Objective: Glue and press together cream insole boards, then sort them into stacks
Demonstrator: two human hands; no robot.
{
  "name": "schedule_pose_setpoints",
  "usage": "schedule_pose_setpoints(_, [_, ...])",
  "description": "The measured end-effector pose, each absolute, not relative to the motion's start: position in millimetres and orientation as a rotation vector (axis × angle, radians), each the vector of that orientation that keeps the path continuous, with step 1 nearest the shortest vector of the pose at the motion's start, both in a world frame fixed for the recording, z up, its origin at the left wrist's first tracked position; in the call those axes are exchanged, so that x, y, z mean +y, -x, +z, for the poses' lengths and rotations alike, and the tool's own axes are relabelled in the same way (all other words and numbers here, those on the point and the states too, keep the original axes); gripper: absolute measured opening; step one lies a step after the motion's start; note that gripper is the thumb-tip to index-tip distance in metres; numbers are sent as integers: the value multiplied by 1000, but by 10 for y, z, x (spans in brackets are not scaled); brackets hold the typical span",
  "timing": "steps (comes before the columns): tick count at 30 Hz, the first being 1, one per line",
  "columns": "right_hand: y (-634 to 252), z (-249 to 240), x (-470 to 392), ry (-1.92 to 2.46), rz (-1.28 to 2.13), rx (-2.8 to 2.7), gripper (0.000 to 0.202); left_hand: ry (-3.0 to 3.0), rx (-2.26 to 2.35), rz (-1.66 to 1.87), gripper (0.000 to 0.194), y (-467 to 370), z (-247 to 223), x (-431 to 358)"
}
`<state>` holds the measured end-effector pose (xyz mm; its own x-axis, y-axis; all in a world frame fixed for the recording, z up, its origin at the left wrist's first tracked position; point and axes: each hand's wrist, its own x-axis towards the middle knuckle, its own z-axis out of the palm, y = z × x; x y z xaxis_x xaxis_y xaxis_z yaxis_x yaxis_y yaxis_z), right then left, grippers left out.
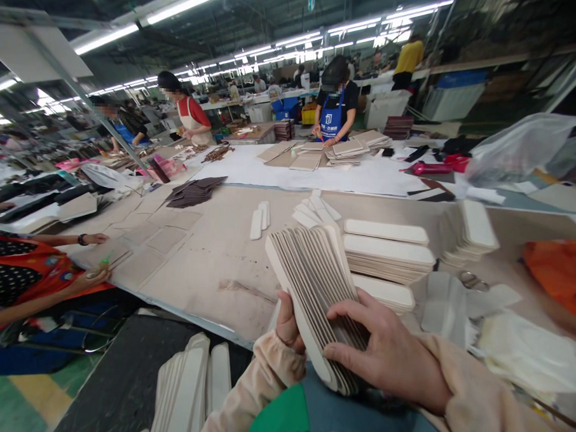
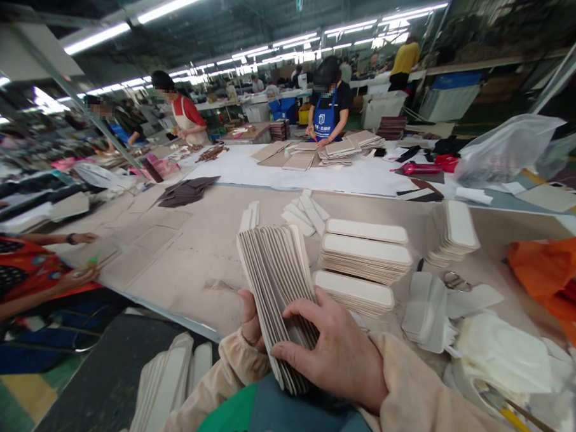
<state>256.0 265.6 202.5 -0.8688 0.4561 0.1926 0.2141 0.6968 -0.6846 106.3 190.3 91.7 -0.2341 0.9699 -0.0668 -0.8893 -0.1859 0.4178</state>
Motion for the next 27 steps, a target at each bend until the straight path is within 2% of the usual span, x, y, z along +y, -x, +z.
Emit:
schedule_pose_setpoints(14, [-2529,2018,2654,566,1052,-2587,26,-222,483,1771,76,-1079,980,1875])
schedule_pose_setpoints(16, [-2508,1961,2668,564,1078,-2562,35,-213,520,1796,74,-1075,979,1885])
schedule_pose_setpoints(21, [-2459,1643,2756,577,1155,-2510,73,-150,660,1781,77,-1101,946,1944])
schedule_pose_setpoints(27, [-2396,1098,2811,825,1300,-2415,101,-179,843,1856,68,-1197,800,2019])
